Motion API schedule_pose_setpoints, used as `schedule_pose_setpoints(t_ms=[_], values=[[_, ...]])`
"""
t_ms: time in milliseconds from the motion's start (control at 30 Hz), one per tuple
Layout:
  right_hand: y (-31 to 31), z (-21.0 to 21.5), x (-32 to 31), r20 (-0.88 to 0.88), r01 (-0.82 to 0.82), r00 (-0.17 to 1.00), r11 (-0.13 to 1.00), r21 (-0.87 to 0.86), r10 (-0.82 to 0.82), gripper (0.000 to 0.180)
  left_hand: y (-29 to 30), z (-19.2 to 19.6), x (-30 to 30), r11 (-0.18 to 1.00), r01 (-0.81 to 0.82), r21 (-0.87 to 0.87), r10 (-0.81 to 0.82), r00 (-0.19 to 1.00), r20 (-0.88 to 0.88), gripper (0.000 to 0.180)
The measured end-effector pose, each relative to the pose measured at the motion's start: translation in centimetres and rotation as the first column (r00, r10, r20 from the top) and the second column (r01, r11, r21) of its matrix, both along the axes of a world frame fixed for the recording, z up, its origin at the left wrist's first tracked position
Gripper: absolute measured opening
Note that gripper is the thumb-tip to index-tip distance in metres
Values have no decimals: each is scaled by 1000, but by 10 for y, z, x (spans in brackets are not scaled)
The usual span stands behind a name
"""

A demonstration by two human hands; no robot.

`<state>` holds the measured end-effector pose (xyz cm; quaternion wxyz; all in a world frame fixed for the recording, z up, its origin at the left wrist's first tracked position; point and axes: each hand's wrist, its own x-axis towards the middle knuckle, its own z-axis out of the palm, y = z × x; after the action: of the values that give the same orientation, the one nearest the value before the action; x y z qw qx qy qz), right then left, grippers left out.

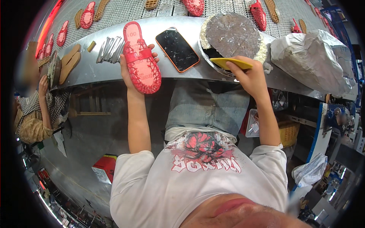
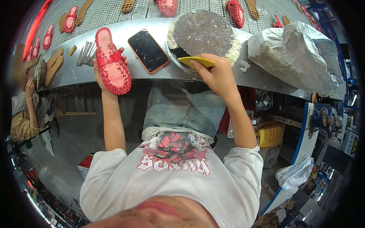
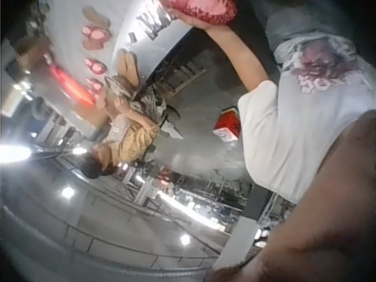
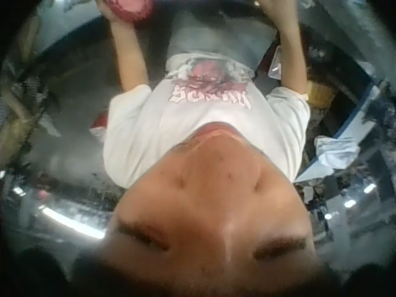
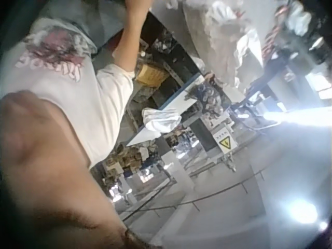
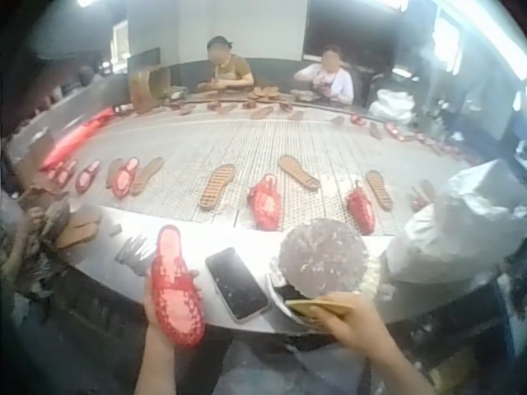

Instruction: Applying adhesive or finish to the soles and edges of pink sandal-style footwear using a yellow applicator tool.

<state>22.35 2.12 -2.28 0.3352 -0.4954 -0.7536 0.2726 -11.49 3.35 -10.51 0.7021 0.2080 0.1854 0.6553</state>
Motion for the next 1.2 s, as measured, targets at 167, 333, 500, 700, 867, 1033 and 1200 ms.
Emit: schedule_pose_setpoints(t_ms=[167,333,500,700,867,1033,1200], values=[[12,5,9,-423,52,844,835,-547,-329,21,1,-1,0,998,27,55,-26,1000,-18,83],[26,-2,28,-525,-112,758,714,-691,-388,24,-5,1,5,992,-128,-20,125,987,-101,85],[20,2,32,-613,-198,676,701,-685,-408,25,-33,19,22,997,73,-35,-69,994,84,82],[-4,4,9,-836,-490,351,678,-548,-422,31,-48,60,57,983,51,-174,-34,994,100,68],[-38,9,-38,-898,-385,413,866,-320,-149,24,-46,59,81,941,-37,-336,-54,965,-258,63],[-23,27,-51,-303,-358,846,888,288,440,19,-64,71,92,949,-186,-256,36,867,-497,64],[-28,30,-54,-219,-688,648,684,243,730,18,-60,79,88,914,-156,-376,-32,893,-449,58]])
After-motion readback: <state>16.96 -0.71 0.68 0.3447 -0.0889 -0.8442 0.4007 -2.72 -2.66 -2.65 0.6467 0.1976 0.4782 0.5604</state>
